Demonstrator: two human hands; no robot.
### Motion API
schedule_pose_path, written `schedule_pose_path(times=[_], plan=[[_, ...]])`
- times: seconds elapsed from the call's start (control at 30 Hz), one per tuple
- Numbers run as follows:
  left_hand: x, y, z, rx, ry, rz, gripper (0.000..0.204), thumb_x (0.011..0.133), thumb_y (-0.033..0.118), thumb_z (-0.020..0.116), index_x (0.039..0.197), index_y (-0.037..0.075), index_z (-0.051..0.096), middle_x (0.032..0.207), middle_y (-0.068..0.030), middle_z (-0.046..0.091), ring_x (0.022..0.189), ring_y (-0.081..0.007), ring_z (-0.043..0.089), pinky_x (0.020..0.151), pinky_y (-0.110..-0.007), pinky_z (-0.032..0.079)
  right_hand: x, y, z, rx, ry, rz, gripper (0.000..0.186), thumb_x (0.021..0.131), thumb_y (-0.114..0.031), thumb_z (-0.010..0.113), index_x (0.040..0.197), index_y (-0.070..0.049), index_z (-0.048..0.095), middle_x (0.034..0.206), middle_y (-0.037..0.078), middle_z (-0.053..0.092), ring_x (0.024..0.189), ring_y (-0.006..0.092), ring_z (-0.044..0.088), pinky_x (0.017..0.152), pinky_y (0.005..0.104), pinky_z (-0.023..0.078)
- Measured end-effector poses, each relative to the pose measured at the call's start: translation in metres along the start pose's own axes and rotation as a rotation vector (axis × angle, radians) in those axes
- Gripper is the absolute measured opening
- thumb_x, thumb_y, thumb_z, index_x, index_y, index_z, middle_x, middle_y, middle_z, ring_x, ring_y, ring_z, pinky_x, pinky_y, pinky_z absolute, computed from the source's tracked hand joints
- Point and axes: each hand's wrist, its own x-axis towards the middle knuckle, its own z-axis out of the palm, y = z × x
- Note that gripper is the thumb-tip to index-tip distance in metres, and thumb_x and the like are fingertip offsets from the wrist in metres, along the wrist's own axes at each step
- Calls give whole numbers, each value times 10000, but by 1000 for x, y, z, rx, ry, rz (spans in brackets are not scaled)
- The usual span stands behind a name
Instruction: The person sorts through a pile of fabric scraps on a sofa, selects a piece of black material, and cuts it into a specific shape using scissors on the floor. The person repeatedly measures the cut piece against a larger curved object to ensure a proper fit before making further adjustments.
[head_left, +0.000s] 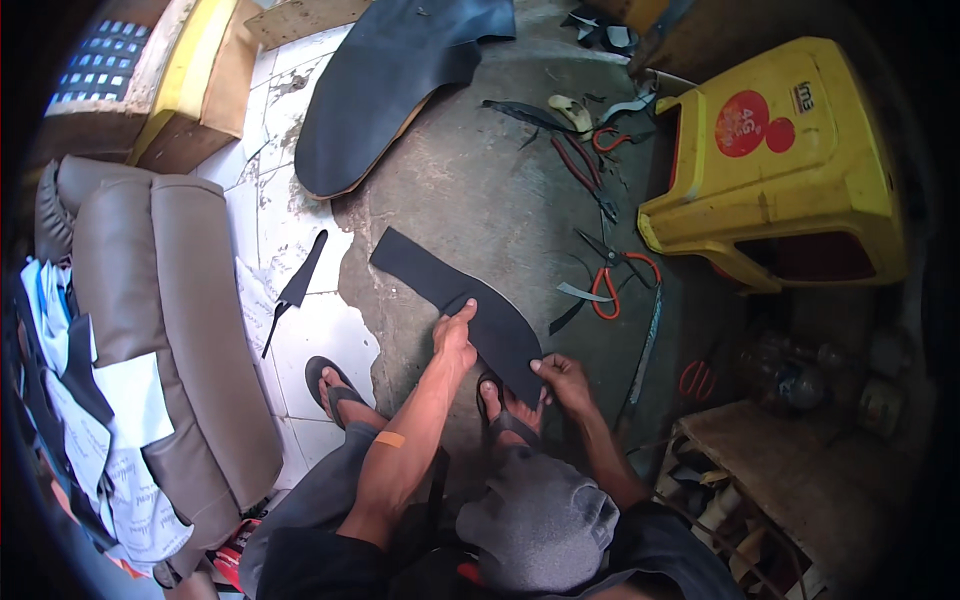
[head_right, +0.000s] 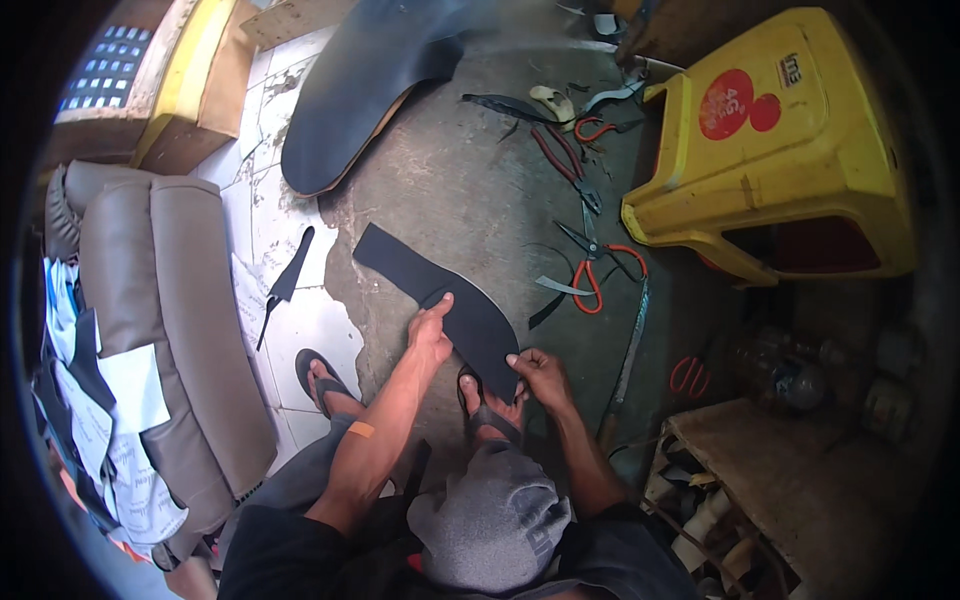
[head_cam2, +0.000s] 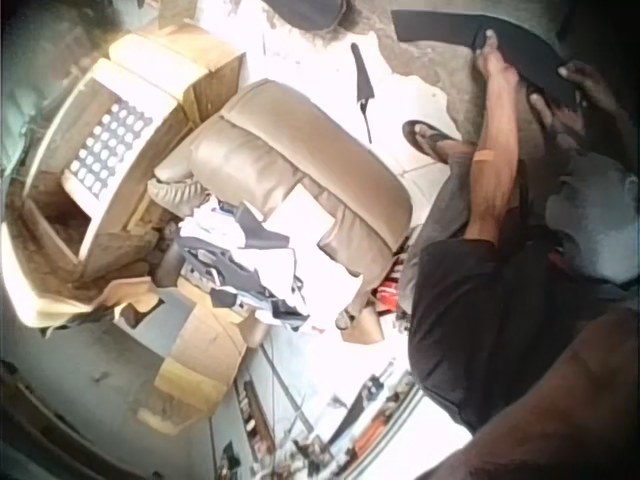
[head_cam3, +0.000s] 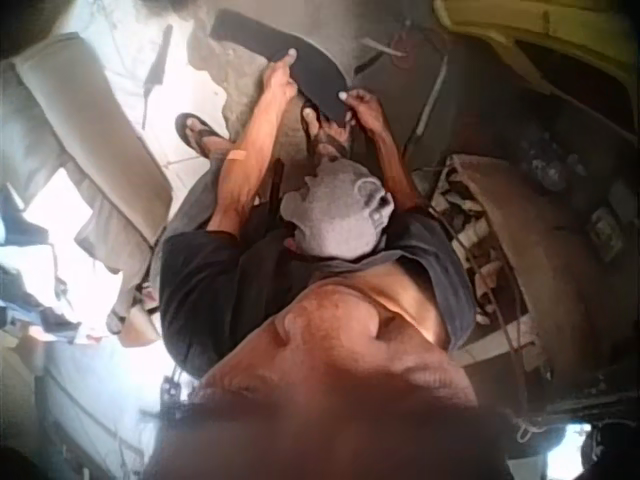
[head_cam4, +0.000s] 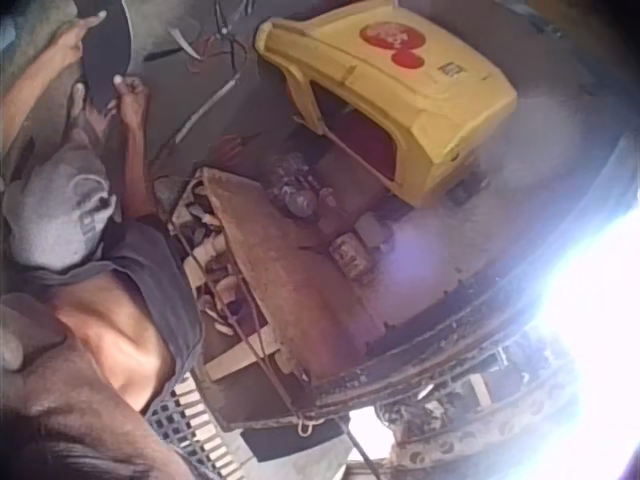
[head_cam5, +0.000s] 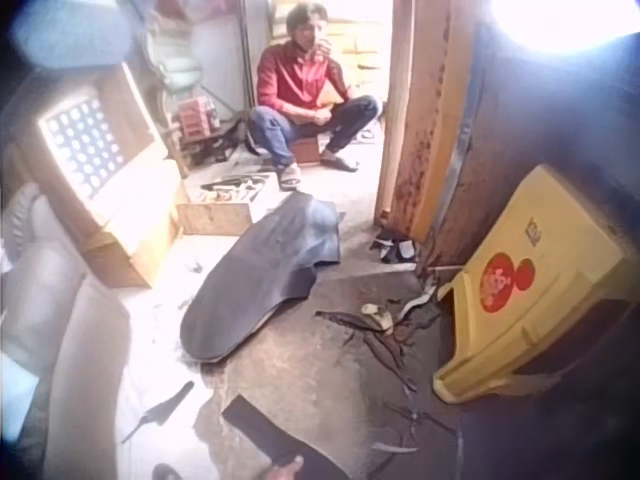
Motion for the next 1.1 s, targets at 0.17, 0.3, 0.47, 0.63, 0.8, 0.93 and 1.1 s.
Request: schedule_pose_path(times=[0.17, 0.3, 0.47, 0.63, 0.8, 0.93, 1.1], plan=[[13, 0, -16, -184, -98, -36, 276, 944, 114, 708, 1189, 32, 611, 1140, -120, 690, 1089, -293, 673, 959, -489, 560, -5, 6, -6, -14, -25, -3, 234, 926, -247, 738, 860, -45, 640, 647, 15, 616, 502, 102, 573, 446, 248, 428], [40, 51, -37, -248, -213, 4, 403, 920, 134, 747, 1264, 35, 562, 1164, -104, 685, 1087, -281, 672, 984, -488, 532, -19, -1, -23, -281, -119, 86, 245, 909, -256, 755, 837, -48, 647, 654, 28, 626, 516, 117, 592, 462, 273, 443], [44, 91, -3, 0, -172, 196, 391, 895, 129, 774, 1239, 68, 597, 1118, -91, 682, 1036, -229, 673, 937, -401, 542, -16, 1, -58, -641, -154, 101, 281, 892, -282, 771, 830, -33, 657, 686, 52, 663, 536, 133, 625, 495, 305, 484], [39, 105, 0, 10, -300, 262, 304, 897, 101, 759, 1165, 61, 620, 1061, -83, 699, 999, -217, 680, 913, -374, 551, -5, -32, -63, -1041, -10, -180, 207, 866, -200, 759, 917, -13, 685, 841, 183, 707, 766, 334, 706, 708, 414, 550], [14, 102, 8, 15, -422, 311, 324, 881, 65, 761, 1173, 50, 620, 1072, -84, 697, 984, -186, 680, 886, -329, 561, 40, -101, -67, -1111, 629, -771, 486, 833, -132, 726, 1283, -36, 566, 1177, 229, 597, 1098, 437, 607, 919, 497, 493], [8, 99, 10, 161, -429, 358, 328, 876, 81, 771, 1177, 47, 646, 1067, -69, 694, 958, -161, 671, 887, -302, 534, 70, -128, -77, -1311, 690, -640, 503, 791, -88, 747, 1259, -25, 574, 1195, 230, 538, 1116, 422, 577, 940, 503, 490], [-5, 107, 7, 520, -305, 449, 308, 850, 122, 799, 1128, 36, 699, 974, -39, 701, 913, -110, 629, 894, -242, 458, 68, -136, -91, -1270, 568, -567, 580, 788, -97, 761, 1320, -32, 539, 1193, 250, 547, 1113, 440, 577, 927, 507, 490]])
